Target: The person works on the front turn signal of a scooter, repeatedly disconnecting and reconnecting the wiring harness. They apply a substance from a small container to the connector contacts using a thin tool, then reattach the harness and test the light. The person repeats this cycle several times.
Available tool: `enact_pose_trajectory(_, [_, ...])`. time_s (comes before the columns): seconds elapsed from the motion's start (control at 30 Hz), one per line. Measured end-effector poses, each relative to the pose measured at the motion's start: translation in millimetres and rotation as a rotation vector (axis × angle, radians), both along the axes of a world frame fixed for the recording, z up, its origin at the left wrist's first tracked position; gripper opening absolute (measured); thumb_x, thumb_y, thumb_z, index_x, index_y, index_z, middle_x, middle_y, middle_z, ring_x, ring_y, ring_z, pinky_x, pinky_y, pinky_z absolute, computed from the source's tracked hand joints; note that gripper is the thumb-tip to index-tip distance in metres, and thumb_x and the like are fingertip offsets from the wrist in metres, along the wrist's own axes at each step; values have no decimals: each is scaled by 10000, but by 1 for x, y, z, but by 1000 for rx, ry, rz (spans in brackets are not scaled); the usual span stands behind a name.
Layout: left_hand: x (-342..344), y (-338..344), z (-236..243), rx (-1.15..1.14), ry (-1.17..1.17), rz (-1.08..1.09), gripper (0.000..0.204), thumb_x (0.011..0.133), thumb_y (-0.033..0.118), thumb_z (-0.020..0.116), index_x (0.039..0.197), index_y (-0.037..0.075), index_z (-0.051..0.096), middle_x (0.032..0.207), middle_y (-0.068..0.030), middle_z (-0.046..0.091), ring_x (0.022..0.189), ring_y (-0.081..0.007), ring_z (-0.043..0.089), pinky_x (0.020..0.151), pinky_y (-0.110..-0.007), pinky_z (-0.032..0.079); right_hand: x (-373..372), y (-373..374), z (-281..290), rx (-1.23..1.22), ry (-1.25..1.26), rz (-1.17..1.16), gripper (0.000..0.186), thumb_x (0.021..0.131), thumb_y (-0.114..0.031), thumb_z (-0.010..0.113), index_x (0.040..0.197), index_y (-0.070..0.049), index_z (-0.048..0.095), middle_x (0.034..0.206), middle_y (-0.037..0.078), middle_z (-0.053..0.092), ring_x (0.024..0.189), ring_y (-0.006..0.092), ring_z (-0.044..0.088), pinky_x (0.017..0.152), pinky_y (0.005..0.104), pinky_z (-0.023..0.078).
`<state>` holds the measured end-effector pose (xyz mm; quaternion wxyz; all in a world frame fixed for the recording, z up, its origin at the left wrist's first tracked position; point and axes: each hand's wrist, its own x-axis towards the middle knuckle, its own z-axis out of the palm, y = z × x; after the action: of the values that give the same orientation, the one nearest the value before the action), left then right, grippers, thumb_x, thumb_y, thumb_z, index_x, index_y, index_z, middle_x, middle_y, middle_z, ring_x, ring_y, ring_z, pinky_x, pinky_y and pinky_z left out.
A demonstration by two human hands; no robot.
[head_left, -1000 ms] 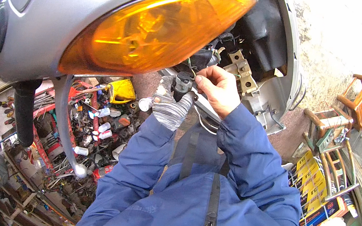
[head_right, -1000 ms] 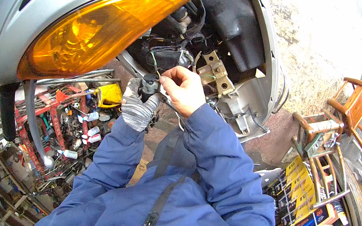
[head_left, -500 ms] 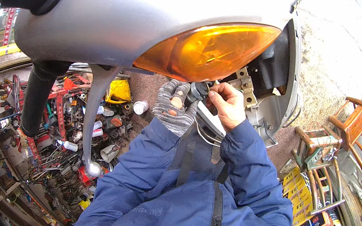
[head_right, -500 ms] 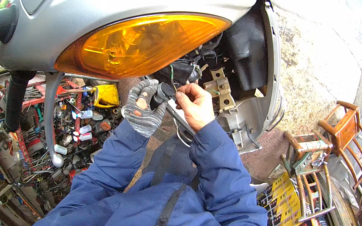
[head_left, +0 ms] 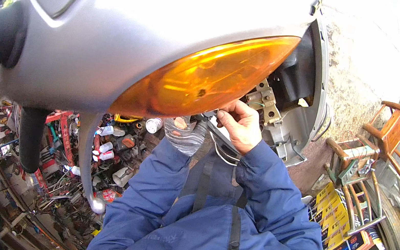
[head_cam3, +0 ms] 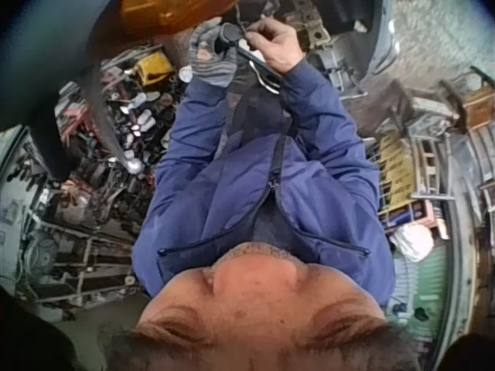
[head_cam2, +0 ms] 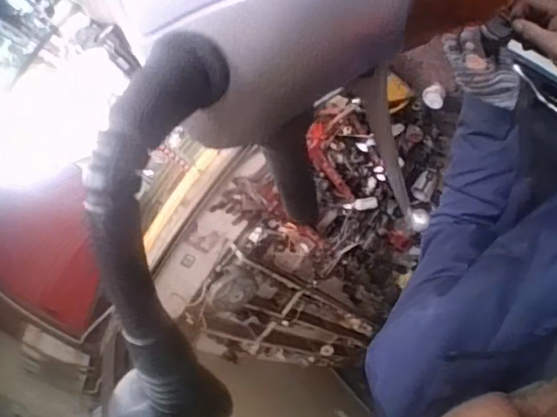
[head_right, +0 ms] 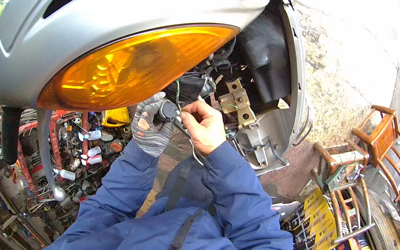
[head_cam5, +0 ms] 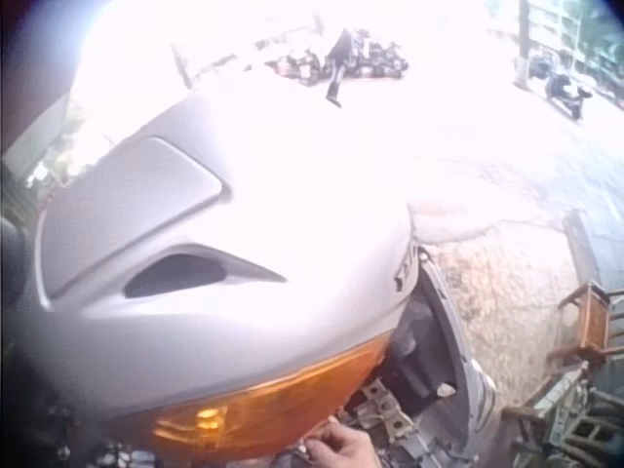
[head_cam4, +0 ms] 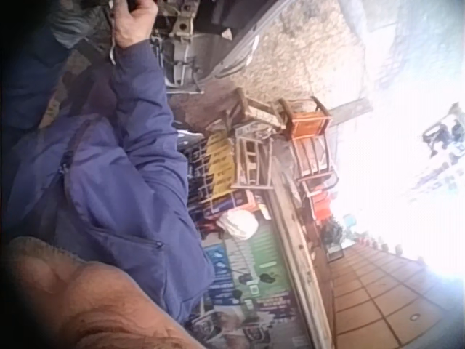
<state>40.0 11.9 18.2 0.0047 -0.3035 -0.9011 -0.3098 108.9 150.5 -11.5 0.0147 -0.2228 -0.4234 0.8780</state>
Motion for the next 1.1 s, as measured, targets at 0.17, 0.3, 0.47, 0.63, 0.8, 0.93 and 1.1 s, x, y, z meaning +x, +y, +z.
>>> enact_pose_trajectory(0.17, [-4,-1,-11,102,5,-2,360,643,-38,742,954,60,589,1022,-128,622,1001,-309,593,863,-406,486,0,-6,1,-14,8,-7,41,844,-23,635,869,6,619,763,-19,583,697,41,506,630,211,427])
enact_pose_trajectory(0.3, [-7,0,-14,168,82,-44,394,658,-25,750,991,51,555,1080,-149,605,1007,-298,593,873,-398,486,-1,-7,1,6,-9,2,51,850,-30,633,883,8,627,756,-18,584,685,41,506,616,208,429])
enact_pose_trajectory(0.47, [-5,-1,-18,204,-119,14,422,671,-16,761,1031,52,551,1129,-144,591,977,-241,605,857,-344,496,-1,-10,-2,-45,7,-18,63,838,-33,643,882,11,635,746,-3,589,674,50,511,608,217,435])
enact_pose_trajectory(0.63, [-6,-11,-19,383,-648,128,504,707,-1,753,1162,15,535,1103,-88,614,951,-176,612,851,-302,499,-2,-3,-8,21,11,-51,84,816,-40,656,875,19,641,757,24,591,684,66,532,607,232,445])
enact_pose_trajectory(0.8, [-11,-12,-19,496,-912,213,591,723,70,766,1240,-27,497,1073,-103,615,961,-187,608,869,-323,510,-2,12,-8,57,16,3,71,850,-24,620,903,22,612,805,1,591,742,52,519,676,217,438])
enact_pose_trajectory(0.93, [-8,-10,-15,700,-1152,301,603,719,83,757,1250,-27,495,1094,-125,608,943,-192,611,860,-319,512,-4,18,-6,190,58,28,91,832,-26,617,906,26,623,802,23,587,726,66,520,660,233,443])
enact_pose_trajectory(1.1, [-8,-8,-13,796,-1275,301,594,728,88,724,1259,-31,486,1118,-116,601,931,-206,614,837,-315,516,-4,19,-5,264,62,32,106,807,-31,628,894,30,627,803,53,589,730,98,533,663,255,447])
